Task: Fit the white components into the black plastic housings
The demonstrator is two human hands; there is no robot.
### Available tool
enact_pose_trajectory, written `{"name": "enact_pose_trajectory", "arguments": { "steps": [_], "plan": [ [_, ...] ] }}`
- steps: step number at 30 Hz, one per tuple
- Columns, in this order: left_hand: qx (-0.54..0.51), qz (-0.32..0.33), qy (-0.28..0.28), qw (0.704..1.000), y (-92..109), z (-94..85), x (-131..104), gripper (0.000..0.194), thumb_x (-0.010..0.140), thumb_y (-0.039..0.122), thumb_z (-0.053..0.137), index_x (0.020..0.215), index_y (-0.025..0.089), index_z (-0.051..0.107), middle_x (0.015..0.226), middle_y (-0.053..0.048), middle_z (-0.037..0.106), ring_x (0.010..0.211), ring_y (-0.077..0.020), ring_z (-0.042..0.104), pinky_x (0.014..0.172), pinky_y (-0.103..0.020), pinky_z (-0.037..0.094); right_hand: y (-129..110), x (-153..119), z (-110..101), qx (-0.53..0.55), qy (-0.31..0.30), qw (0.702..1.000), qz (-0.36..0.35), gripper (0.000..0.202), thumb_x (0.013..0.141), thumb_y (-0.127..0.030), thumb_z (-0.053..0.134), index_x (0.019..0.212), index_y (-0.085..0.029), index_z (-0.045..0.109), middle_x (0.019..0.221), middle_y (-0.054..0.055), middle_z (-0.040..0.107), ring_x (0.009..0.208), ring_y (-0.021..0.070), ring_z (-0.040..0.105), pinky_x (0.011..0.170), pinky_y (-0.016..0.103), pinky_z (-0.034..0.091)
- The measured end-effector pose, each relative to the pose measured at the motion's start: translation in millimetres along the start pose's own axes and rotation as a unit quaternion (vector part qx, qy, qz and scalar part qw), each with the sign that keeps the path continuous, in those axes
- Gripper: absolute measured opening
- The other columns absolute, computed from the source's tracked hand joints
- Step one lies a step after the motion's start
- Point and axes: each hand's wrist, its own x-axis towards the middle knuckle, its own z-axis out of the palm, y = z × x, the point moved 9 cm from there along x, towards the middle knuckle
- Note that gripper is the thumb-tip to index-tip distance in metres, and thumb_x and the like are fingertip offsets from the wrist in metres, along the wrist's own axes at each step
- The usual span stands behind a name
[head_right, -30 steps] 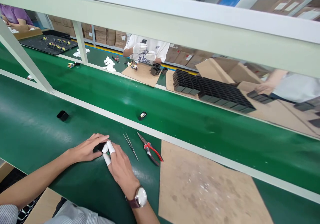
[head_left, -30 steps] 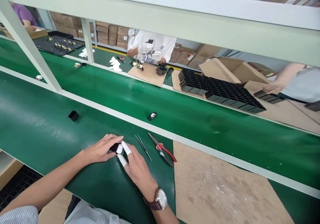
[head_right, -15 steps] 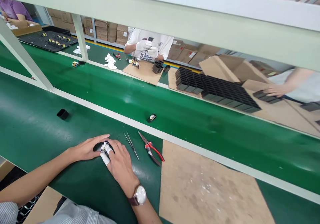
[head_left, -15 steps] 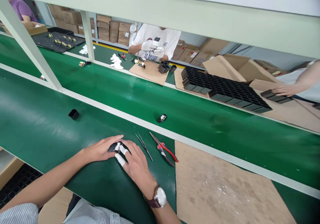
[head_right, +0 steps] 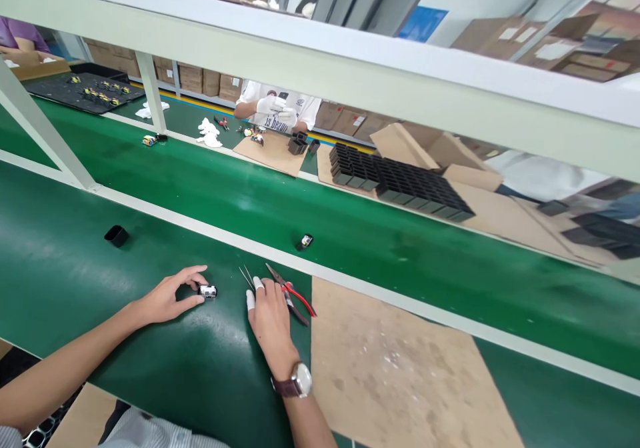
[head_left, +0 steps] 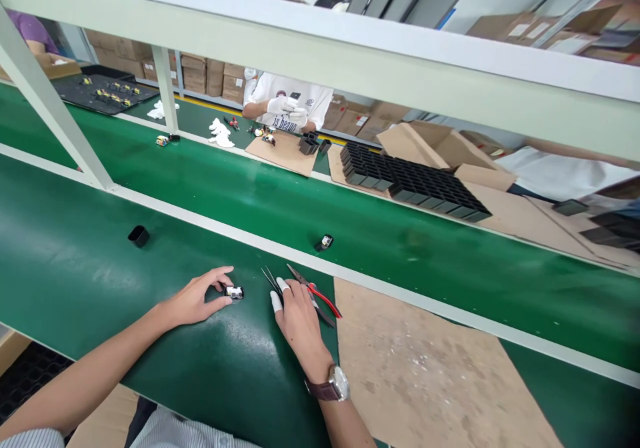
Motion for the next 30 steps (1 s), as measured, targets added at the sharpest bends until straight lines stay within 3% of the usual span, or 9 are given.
{"name": "enact_pose_trajectory", "arguments": {
  "steps": [4,7,14,17,21,24,27,30],
  "plan": [
    [0.020,0.007,-0.010,1.000,6,3.4,1,0.051,0.102,0.033,0.063,0.151,0.030,0.048,0.127,-0.008,0.070,0.107,-0.0214,0.072,0.096,-0.039,0.061,-32,1,-6,0.142,-0.024,0.989,-0.045,0.038,0.106,-0.020,0.051,0.143,-0.023,0.056,0.130,0.015,0.062,0.119,0.0307,0.061,0.101,0.052,0.057],
    [0.041,0.064,-0.010,0.997,20,2.1,2,0.036,0.105,0.031,0.060,0.141,0.026,0.061,0.124,-0.010,0.072,0.111,-0.0241,0.071,0.097,-0.039,0.061,-56,2,-2,0.203,-0.052,0.975,-0.078,0.042,0.104,-0.019,0.055,0.145,-0.025,0.055,0.130,0.012,0.062,0.120,0.0280,0.060,0.102,0.047,0.058],
    [0.107,0.191,0.041,0.975,38,-3.2,-4,0.032,0.107,0.023,0.056,0.137,0.023,0.067,0.123,-0.011,0.075,0.113,-0.0255,0.072,0.098,-0.041,0.064,-71,0,9,0.145,-0.042,0.979,-0.138,0.032,0.100,-0.006,0.050,0.122,-0.019,0.069,0.122,0.014,0.066,0.110,0.0290,0.061,0.094,0.046,0.059],
    [0.117,0.212,0.049,0.969,37,-1.7,-6,0.031,0.106,0.021,0.058,0.136,0.022,0.067,0.126,-0.011,0.075,0.115,-0.0249,0.072,0.100,-0.040,0.063,-72,1,7,0.155,-0.056,0.977,-0.138,0.030,0.102,-0.011,0.053,0.129,-0.019,0.066,0.122,0.013,0.067,0.108,0.0280,0.062,0.093,0.046,0.059],
    [0.087,0.125,0.021,0.988,19,1.3,-3,0.032,0.105,0.027,0.061,0.137,0.024,0.064,0.126,-0.009,0.074,0.114,-0.0235,0.073,0.101,-0.039,0.062,-52,1,0,0.179,-0.033,0.980,-0.083,0.041,0.107,-0.022,0.054,0.148,-0.021,0.052,0.128,0.013,0.067,0.116,0.0267,0.063,0.099,0.045,0.057],
    [0.061,0.031,0.001,0.998,2,3.7,-2,0.049,0.102,0.035,0.067,0.148,0.029,0.053,0.134,-0.008,0.071,0.112,-0.0228,0.074,0.099,-0.038,0.063,-19,-4,-1,0.084,0.009,0.996,-0.003,0.045,0.107,-0.028,0.052,0.151,-0.017,0.049,0.126,0.017,0.066,0.115,0.0324,0.063,0.097,0.053,0.057],
    [0.034,-0.016,-0.015,0.999,-3,8.1,-2,0.059,0.099,0.039,0.070,0.153,0.031,0.047,0.140,-0.007,0.068,0.117,-0.0233,0.072,0.100,-0.037,0.062,-3,-7,3,0.016,0.008,1.000,0.014,0.038,0.107,-0.023,0.045,0.143,-0.014,0.055,0.113,0.017,0.068,0.104,0.0333,0.065,0.089,0.055,0.058],
    [0.037,-0.029,-0.009,0.999,-3,10.0,-1,0.051,0.101,0.039,0.066,0.150,0.030,0.050,0.137,-0.007,0.069,0.113,-0.0223,0.073,0.098,-0.037,0.061,-10,-7,0,0.067,-0.001,0.998,-0.008,0.036,0.105,-0.013,0.041,0.137,-0.015,0.058,0.107,0.013,0.067,0.097,0.0268,0.066,0.085,0.044,0.059]
  ]
}}
